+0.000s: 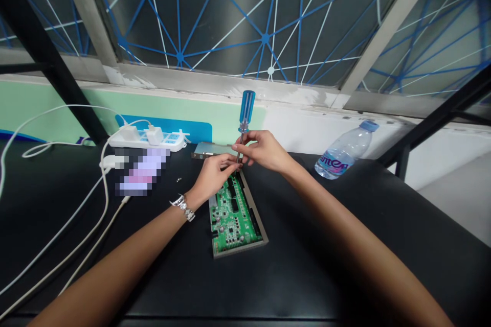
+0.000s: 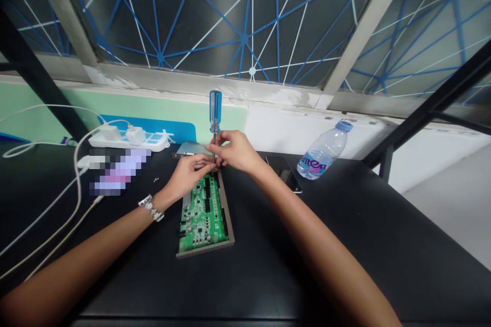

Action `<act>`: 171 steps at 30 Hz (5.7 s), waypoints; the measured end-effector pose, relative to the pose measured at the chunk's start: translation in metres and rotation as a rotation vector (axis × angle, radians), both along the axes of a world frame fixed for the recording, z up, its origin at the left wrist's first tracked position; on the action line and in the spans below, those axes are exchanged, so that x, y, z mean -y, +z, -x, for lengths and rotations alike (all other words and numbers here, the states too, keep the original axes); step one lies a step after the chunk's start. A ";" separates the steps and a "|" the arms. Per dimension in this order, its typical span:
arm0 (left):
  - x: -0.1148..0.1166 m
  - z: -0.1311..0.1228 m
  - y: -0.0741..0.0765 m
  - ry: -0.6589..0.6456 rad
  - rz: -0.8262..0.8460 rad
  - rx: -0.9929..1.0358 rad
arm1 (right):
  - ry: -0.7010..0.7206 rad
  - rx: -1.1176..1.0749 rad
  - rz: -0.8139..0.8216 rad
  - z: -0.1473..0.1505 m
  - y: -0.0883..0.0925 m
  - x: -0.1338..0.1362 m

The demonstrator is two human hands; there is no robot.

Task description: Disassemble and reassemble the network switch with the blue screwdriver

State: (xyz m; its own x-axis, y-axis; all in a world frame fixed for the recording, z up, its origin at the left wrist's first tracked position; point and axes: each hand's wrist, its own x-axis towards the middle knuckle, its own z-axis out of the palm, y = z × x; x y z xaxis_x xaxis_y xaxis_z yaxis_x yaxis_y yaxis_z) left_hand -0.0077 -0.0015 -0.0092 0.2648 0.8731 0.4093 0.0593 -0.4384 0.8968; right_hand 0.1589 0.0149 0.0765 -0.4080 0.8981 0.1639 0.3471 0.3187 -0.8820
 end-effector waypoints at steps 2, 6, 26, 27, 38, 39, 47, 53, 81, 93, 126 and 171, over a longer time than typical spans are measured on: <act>-0.001 0.000 -0.001 0.025 -0.011 -0.022 | -0.013 -0.014 -0.013 0.000 -0.001 -0.001; -0.002 0.003 -0.001 0.030 -0.058 -0.066 | 0.027 -0.031 0.013 -0.003 0.000 -0.002; -0.008 0.000 -0.004 -0.043 -0.121 -0.187 | 0.213 -0.172 0.256 0.004 0.005 0.008; -0.008 -0.001 -0.004 -0.050 -0.114 -0.171 | 0.193 -0.153 0.230 0.005 0.003 0.008; -0.001 0.008 0.002 -0.075 -0.010 -0.065 | 0.038 -0.027 0.081 -0.005 0.001 0.000; 0.000 0.009 0.003 -0.064 -0.019 -0.075 | 0.059 -0.031 0.083 -0.006 0.002 0.000; -0.002 0.011 0.004 -0.005 -0.086 -0.124 | 0.107 -0.034 0.084 -0.005 0.002 0.003; -0.007 0.005 -0.002 0.052 -0.136 -0.169 | 0.140 -0.020 0.084 0.000 0.002 0.008; -0.003 0.008 0.004 0.040 -0.084 -0.124 | 0.101 -0.018 0.067 -0.004 0.009 0.007; -0.003 -0.007 0.002 -0.018 -0.037 -0.074 | 0.056 -0.004 -0.032 0.002 -0.004 0.005; 0.003 0.005 0.004 -0.039 -0.032 -0.061 | 0.004 0.117 -0.101 -0.006 -0.003 0.005; 0.034 0.048 0.017 -0.102 -0.226 -0.472 | -0.390 -0.959 0.406 -0.011 -0.081 0.078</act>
